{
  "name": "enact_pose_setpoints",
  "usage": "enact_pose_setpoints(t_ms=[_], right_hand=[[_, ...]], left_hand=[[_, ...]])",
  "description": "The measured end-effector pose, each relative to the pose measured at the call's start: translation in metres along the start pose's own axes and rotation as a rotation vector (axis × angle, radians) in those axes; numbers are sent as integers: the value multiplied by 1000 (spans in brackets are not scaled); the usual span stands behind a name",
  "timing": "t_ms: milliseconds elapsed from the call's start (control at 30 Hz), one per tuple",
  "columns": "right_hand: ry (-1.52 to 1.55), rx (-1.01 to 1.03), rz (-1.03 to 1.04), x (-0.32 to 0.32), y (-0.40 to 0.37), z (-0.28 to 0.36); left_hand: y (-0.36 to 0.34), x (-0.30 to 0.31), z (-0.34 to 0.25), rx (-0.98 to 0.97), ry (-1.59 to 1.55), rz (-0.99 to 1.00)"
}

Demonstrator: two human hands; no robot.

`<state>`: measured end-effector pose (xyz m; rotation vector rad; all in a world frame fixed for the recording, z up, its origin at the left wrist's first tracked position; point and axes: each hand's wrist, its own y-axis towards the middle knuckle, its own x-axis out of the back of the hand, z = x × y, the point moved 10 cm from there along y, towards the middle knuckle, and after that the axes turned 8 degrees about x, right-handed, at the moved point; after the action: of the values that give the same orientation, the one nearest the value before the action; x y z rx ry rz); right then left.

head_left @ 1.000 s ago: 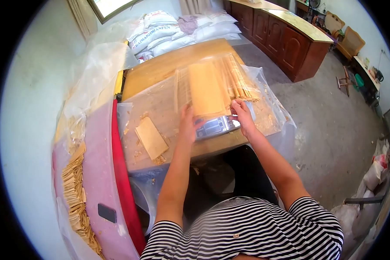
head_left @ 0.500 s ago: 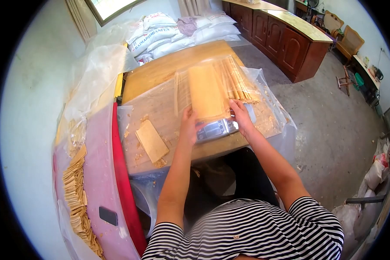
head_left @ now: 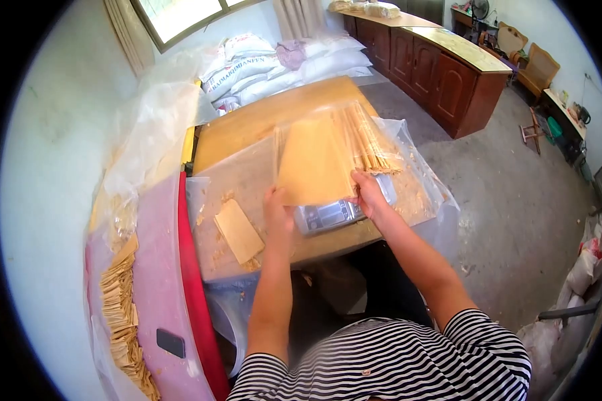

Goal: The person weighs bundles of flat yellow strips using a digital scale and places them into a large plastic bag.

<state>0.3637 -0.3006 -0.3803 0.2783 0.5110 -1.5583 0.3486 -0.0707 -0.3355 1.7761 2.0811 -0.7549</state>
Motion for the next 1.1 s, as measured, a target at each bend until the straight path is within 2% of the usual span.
enact_pose_setpoints(t_ms=[67,167,267,333,433,467,500,533,600,633,667,700,733,767,833,867,933,967,1033,1067,1100], right_hand=[[-33,-1,-7,0,2,-1],[-71,23,-18,-2,5,-2],[-51,14,-14,-20,-9,7],[-57,0,-31,-31,-21,12],[-48,-6,-20,-31,-15,8],[128,-9,75,-44,-15,14],[304,-13,171,-56,-14,21],[308,-6,169,-58,-5,22],[-65,71,52,-47,11,25],[-56,73,43,-47,12,22],[-399,188,82,-54,8,37],[-745,300,123,-62,3,46],[-849,449,142,-69,-10,50],[-952,599,161,-78,-30,48],[-830,435,303,-79,-74,32],[-831,435,305,-68,-84,17],[-493,319,482,-56,-99,-23],[-490,311,486,-52,-101,-25],[-376,239,419,-40,-99,-24],[-377,240,427,-38,-99,-17],[-315,275,292,-24,-97,0]], left_hand=[[2,5,-6,-7,-85,84],[-7,0,-13,-31,74,44],[-13,-22,-1,76,260,56],[6,-20,8,-65,470,100],[18,-21,14,-70,641,126],[12,-28,11,-71,645,132],[2,-32,12,18,634,75],[-3,-32,15,107,621,20],[1,-29,25,99,599,61],[1,-27,29,91,571,94],[0,-24,32,92,577,101],[-4,-25,36,114,336,181],[-8,-25,37,133,94,257],[-12,-19,37,131,95,260],[-19,13,56,323,-177,84],[-23,16,58,322,-179,84],[-32,20,55,217,-151,85],[-37,18,62,218,-151,76],[-48,-8,74,146,172,126],[-53,-23,86,184,237,146],[-59,-41,93,221,301,165]])
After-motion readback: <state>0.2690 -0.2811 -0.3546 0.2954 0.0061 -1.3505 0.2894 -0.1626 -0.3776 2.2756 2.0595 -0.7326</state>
